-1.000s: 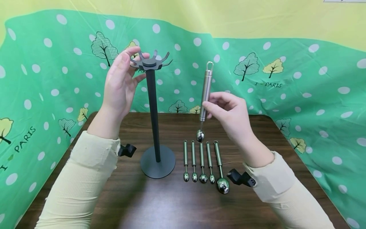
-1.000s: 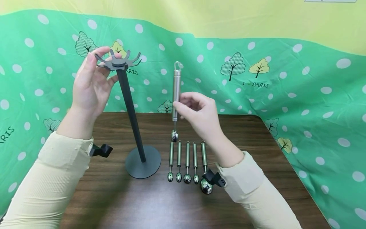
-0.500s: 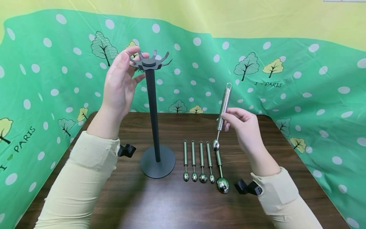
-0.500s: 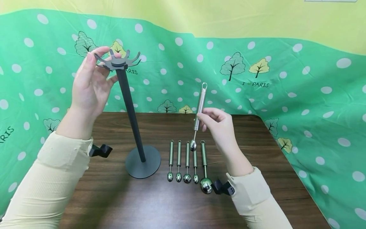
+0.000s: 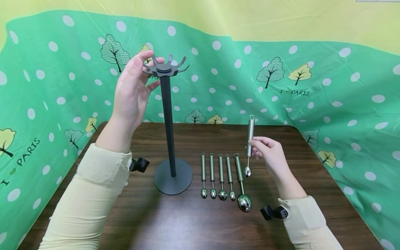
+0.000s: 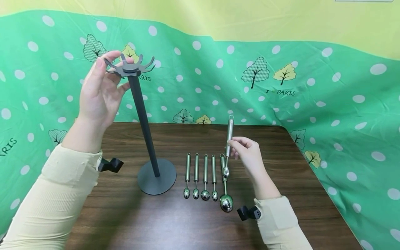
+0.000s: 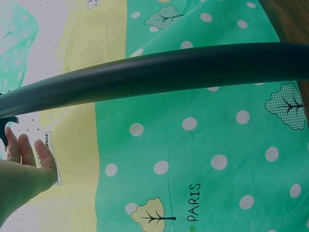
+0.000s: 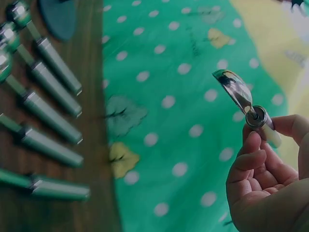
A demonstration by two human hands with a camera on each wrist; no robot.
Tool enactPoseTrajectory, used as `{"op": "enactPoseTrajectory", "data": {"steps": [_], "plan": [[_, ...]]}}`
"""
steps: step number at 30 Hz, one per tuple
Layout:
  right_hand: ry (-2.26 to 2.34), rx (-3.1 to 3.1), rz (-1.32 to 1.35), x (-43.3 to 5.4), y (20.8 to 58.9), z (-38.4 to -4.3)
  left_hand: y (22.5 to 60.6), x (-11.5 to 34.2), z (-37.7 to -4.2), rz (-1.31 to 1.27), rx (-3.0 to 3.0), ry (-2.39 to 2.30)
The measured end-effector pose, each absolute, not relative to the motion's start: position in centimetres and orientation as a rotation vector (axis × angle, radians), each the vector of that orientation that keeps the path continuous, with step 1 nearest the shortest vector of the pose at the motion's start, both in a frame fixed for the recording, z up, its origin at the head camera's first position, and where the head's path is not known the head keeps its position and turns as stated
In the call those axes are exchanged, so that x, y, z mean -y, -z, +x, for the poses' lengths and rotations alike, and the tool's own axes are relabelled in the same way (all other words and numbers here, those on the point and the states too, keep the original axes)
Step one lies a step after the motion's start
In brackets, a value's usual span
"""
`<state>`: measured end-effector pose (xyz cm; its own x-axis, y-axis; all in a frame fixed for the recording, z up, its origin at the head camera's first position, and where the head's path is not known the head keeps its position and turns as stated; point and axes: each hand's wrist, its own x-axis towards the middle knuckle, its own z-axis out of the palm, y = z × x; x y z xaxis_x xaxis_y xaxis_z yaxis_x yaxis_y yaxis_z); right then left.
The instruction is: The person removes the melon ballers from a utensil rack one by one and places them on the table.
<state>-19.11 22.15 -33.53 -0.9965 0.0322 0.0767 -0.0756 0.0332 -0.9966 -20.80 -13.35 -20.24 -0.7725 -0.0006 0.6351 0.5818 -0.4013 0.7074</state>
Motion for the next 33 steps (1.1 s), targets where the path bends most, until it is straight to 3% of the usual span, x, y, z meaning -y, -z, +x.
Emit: {"op": "enactPoseTrajectory", "data": {"steps": [13,33], "plan": [[-1.973,2.452,-0.182,-25.9,39.8,-20.3,20.4,13.3,-20.8,-0.788,1.443,2.226],[-1.717,2.743,-0.271,-27.4,45.5,-20.2,20.2,13.2,-20.7,-0.763,1.452,2.23]]}}
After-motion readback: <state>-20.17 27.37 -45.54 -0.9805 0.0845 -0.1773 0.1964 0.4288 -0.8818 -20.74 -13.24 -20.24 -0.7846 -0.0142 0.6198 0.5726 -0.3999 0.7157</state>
